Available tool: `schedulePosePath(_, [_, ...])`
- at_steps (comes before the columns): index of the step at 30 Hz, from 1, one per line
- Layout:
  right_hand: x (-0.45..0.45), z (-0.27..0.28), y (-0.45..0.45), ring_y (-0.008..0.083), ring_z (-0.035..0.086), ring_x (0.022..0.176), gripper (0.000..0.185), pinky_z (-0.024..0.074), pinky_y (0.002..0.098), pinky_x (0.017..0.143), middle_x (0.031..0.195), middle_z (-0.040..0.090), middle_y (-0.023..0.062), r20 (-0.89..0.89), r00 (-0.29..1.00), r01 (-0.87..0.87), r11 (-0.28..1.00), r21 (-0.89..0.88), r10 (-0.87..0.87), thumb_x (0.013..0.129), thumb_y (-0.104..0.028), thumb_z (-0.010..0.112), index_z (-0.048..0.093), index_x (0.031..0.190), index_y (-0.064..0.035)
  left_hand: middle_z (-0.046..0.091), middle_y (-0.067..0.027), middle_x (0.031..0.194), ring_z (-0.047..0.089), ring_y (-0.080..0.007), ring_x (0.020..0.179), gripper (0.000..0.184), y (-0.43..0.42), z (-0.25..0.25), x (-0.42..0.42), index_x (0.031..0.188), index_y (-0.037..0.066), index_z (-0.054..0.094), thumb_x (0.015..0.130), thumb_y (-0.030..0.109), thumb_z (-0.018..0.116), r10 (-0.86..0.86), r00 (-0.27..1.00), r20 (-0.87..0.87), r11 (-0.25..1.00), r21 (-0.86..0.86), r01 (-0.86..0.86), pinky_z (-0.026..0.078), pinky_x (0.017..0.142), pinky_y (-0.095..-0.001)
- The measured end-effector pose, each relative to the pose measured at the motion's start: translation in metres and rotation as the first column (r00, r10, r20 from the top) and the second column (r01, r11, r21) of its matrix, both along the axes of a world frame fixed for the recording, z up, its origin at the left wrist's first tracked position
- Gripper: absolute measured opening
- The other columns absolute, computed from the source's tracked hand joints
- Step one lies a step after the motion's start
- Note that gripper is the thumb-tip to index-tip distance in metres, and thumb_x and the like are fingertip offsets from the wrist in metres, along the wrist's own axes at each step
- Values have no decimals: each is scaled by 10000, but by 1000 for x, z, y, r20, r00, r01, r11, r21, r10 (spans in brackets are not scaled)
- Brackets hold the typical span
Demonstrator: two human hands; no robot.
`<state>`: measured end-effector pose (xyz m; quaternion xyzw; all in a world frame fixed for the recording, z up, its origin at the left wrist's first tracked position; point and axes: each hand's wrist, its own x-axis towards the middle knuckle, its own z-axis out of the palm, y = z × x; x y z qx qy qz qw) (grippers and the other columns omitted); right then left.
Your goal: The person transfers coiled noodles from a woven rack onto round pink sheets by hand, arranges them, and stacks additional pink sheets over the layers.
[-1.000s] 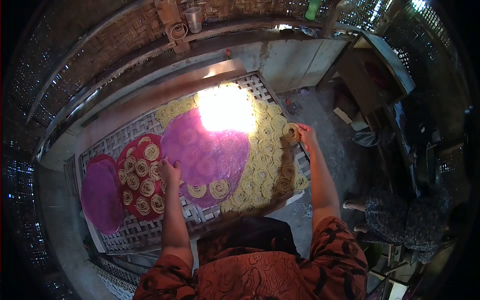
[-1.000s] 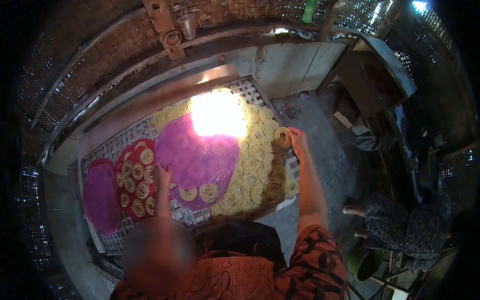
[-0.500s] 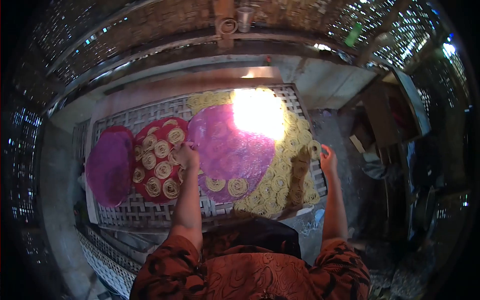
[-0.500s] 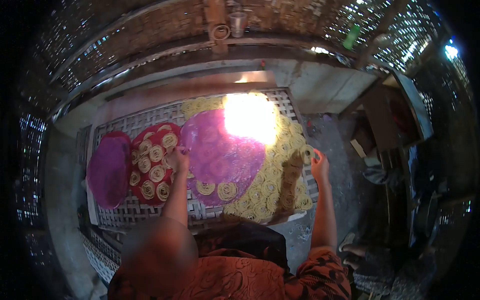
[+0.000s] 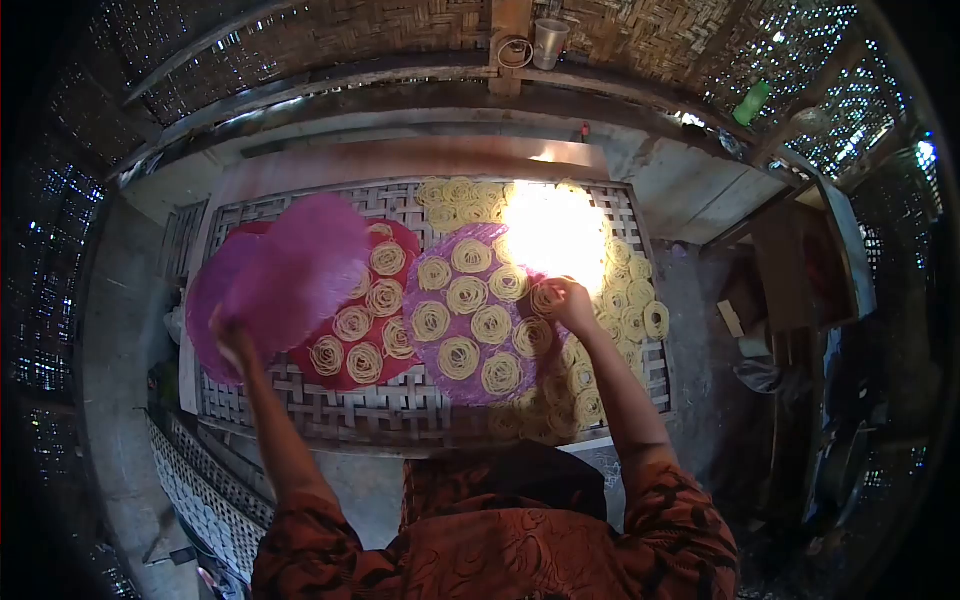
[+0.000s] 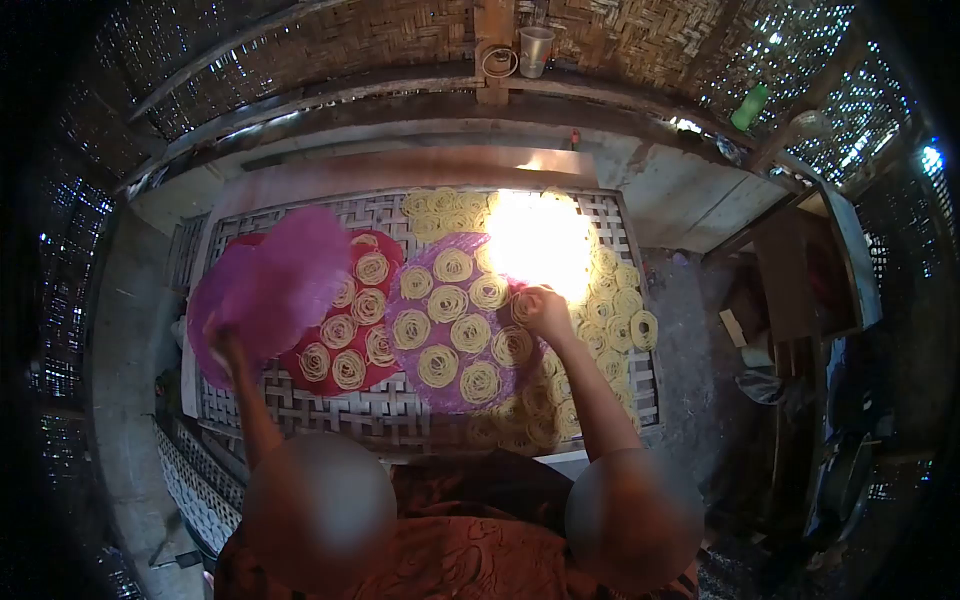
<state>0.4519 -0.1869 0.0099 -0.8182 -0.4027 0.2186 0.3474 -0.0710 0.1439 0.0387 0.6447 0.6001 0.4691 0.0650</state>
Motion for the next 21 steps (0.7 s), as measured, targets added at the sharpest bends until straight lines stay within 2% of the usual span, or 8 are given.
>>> schedulePosePath(4, [-18,-31,44,300,528,1085,281,444,383,912,1219,510,177,480,875,-37,998,-48,56,865,-157,513,590,1100,-23,546,-176,1212,576,-303,1026,412,8,-48,-132,1234,51,526,857,216,542,380,922,74,877,-345,-334,490,818,-403])
schedulePosePath(9, [-29,-10,65,332,605,871,237,484,416,780,939,622,175,171,984,55,994,-96,-38,850,-131,517,575,1052,-21,546,-197,1201,578,-291,1030,411,-38,-62,-132,1225,62,538,863,256,556,562,827,10,771,-368,-520,473,866,-364])
schedulePosePath(12, [-30,-26,64,343,624,715,199,501,409,663,752,639,161,91,996,-1,998,61,-5,840,-107,515,560,1016,-24,524,-201,1229,530,-289,1108,426,-77,-34,-7,1248,36,506,887,260,534,811,340,-475,392,10,-920,433,927,-390])
schedulePosePath(14, [-30,-34,57,320,635,652,144,512,358,601,721,639,154,191,962,-217,971,103,195,848,-122,531,527,954,-25,509,-166,1232,462,-292,1161,480,-88,-63,52,1282,-38,427,938,295,438,-300,32,-954,729,-250,-637,377,973,-453])
schedulePosePath(15, [-38,-23,48,320,635,652,144,512,358,601,721,639,154,196,962,-215,972,100,193,848,-122,531,527,954,-25,535,-168,1192,505,-285,1104,418,-108,-46,96,1199,-24,495,886,252,515,-42,729,-684,923,-307,-234,400,944,-415])
schedulePosePath(16, [-53,2,37,293,641,691,134,509,348,628,753,635,145,66,973,-224,973,61,220,837,-110,565,525,928,-20,561,-171,1152,547,-279,1046,359,-128,-27,142,1116,-10,564,833,209,591,-332,938,-103,943,-24,331,423,914,-377])
schedulePosePath(18, [-71,33,17,201,638,748,127,498,296,688,796,638,100,-29,975,-222,975,-14,221,833,-64,609,518,904,-13,606,-147,1036,548,-309,1018,307,-134,-65,212,1075,68,592,789,174,624,-722,614,320,615,-110,781,423,884,-409])
schedulePosePath(21, [-73,20,-9,118,614,815,83,481,256,709,875,648,95,-377,896,-37,887,461,233,852,-44,582,507,884,-26,609,-163,1032,539,-323,1033,302,-163,-29,277,1055,66,602,776,180,628,-833,530,-161,554,-241,797,408,889,-435])
